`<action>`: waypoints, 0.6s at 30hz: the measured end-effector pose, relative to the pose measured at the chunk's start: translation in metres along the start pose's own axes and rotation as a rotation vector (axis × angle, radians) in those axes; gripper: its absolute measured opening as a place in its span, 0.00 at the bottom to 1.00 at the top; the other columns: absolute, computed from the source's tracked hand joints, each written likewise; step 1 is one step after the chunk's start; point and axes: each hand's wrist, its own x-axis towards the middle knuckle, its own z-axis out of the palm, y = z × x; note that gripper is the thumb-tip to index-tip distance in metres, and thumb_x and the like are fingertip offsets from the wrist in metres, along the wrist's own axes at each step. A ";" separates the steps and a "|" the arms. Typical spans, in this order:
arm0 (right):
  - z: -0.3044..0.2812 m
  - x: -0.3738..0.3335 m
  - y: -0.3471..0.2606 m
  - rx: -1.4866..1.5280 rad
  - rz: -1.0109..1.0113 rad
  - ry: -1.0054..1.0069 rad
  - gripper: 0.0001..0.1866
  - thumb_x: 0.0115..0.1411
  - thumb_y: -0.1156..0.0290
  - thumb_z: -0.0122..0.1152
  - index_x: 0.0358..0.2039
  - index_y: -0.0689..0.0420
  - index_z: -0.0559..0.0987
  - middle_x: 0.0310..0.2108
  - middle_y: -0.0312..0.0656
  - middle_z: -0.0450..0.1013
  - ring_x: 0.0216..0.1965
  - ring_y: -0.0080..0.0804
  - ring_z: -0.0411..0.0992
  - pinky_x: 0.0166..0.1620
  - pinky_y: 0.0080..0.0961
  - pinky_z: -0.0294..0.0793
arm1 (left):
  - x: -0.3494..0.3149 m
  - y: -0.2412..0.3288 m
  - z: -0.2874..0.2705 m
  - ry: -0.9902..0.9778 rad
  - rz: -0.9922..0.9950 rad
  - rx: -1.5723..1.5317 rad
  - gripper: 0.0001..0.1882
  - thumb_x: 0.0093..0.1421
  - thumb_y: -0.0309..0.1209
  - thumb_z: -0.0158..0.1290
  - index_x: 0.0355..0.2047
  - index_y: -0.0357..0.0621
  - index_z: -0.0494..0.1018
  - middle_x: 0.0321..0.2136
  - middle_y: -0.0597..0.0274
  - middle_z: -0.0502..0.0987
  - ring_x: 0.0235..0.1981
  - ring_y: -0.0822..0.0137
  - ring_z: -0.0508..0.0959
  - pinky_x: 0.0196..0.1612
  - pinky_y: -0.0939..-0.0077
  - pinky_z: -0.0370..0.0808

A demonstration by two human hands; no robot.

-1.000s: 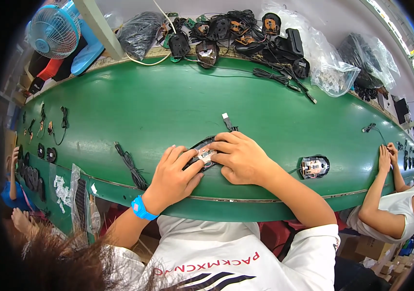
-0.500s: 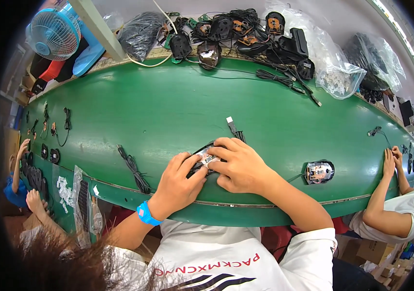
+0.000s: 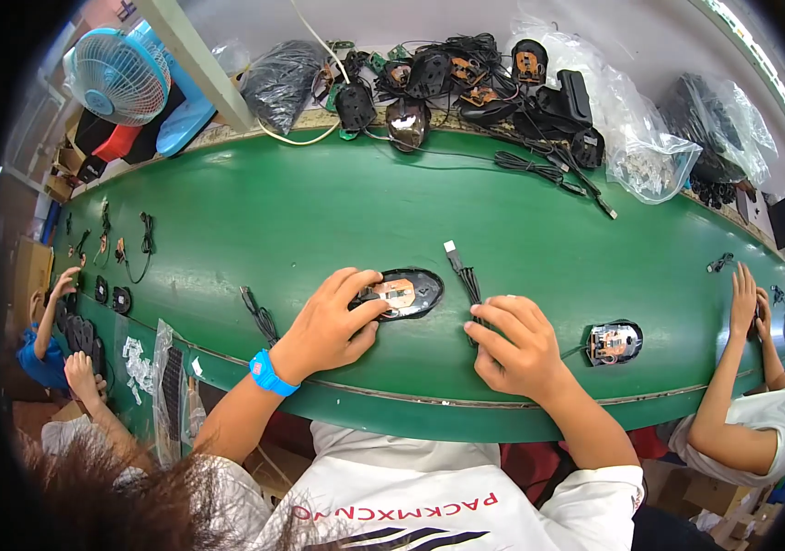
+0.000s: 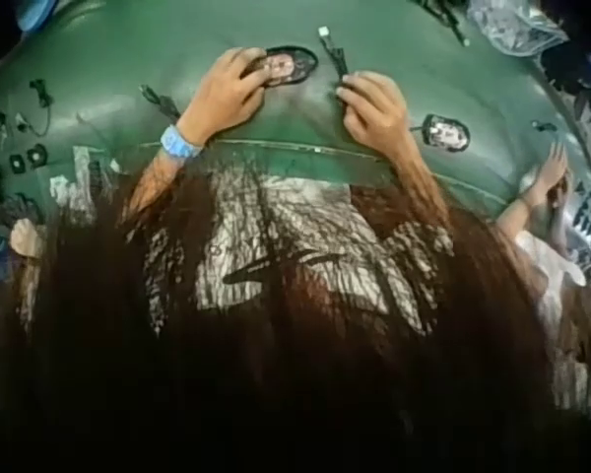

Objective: Assemble internal components including PCB and scroll wheels into computer mouse shells.

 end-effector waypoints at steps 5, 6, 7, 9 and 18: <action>-0.001 -0.003 -0.002 -0.023 0.006 0.047 0.15 0.43 0.79 0.62 0.35 0.58 0.83 0.42 0.43 0.79 0.44 0.43 0.77 0.48 0.42 0.78 | 0.002 0.010 -0.013 -0.017 -0.066 -0.050 0.26 0.48 0.24 0.63 0.51 0.46 0.77 0.61 0.44 0.68 0.61 0.39 0.69 0.63 0.49 0.69; -0.001 -0.003 -0.001 -0.024 0.000 0.047 0.15 0.43 0.79 0.62 0.35 0.58 0.83 0.42 0.43 0.79 0.44 0.43 0.77 0.47 0.42 0.78 | 0.001 0.014 -0.018 -0.020 -0.066 -0.046 0.26 0.48 0.24 0.63 0.51 0.46 0.77 0.61 0.44 0.68 0.61 0.39 0.69 0.63 0.49 0.69; -0.002 -0.003 0.000 -0.022 -0.007 0.046 0.15 0.43 0.79 0.62 0.35 0.58 0.83 0.42 0.43 0.79 0.44 0.43 0.77 0.47 0.42 0.78 | -0.001 0.017 -0.023 0.004 -0.094 -0.047 0.26 0.49 0.25 0.63 0.51 0.46 0.77 0.61 0.44 0.67 0.61 0.39 0.69 0.62 0.49 0.69; -0.002 -0.004 0.001 -0.017 -0.009 0.045 0.16 0.42 0.79 0.62 0.35 0.58 0.83 0.42 0.44 0.79 0.43 0.44 0.77 0.47 0.43 0.78 | -0.011 0.018 -0.032 0.053 -0.155 -0.047 0.25 0.50 0.27 0.64 0.51 0.47 0.77 0.62 0.44 0.67 0.60 0.39 0.69 0.61 0.49 0.70; 0.003 0.008 -0.006 0.020 0.008 -0.072 0.21 0.41 0.79 0.63 0.41 0.57 0.83 0.45 0.44 0.78 0.47 0.45 0.76 0.49 0.43 0.77 | -0.062 0.029 -0.050 0.064 -0.304 0.075 0.29 0.49 0.27 0.67 0.53 0.45 0.76 0.62 0.44 0.68 0.64 0.38 0.66 0.64 0.47 0.67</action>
